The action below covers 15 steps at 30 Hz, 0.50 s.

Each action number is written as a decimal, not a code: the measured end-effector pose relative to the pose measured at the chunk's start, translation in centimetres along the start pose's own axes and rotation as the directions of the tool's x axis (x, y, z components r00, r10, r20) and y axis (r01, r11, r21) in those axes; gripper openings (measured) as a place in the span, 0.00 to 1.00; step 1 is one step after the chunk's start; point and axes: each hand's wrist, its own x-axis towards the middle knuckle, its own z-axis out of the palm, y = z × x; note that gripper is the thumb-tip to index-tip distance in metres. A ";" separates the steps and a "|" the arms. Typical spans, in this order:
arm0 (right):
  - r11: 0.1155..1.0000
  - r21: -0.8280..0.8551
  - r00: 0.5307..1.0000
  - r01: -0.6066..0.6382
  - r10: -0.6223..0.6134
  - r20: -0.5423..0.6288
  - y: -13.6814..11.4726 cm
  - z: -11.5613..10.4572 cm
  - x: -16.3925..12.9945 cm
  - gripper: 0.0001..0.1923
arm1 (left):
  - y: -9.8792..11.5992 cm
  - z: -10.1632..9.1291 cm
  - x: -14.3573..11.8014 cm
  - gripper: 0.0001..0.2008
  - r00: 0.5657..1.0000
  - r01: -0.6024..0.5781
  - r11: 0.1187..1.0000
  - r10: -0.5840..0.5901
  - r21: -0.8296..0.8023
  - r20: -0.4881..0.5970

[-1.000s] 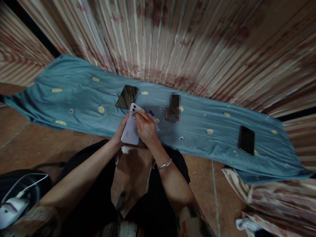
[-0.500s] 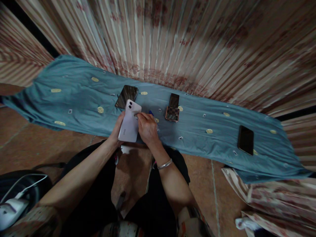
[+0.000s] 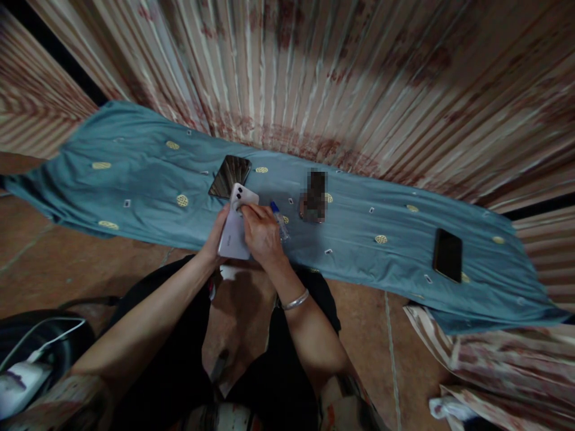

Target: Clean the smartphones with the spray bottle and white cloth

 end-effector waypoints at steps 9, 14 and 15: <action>0.999 0.002 0.999 -0.033 0.033 -0.002 0.6 0.0 -0.2 0.16 | 0.6 -0.3 0.1 0.16 1.000 -0.006 1.000 0.005 0.019 0.025; 0.999 0.034 1.000 0.008 -0.008 -0.002 -0.1 0.0 -0.2 0.17 | 0.1 0.0 0.0 0.14 1.000 -0.010 1.000 0.010 -0.004 0.015; 0.999 0.039 1.000 0.011 -0.011 -0.002 -0.3 0.0 -0.2 0.18 | 0.0 0.1 -0.1 0.13 1.000 -0.007 1.000 0.007 -0.015 0.008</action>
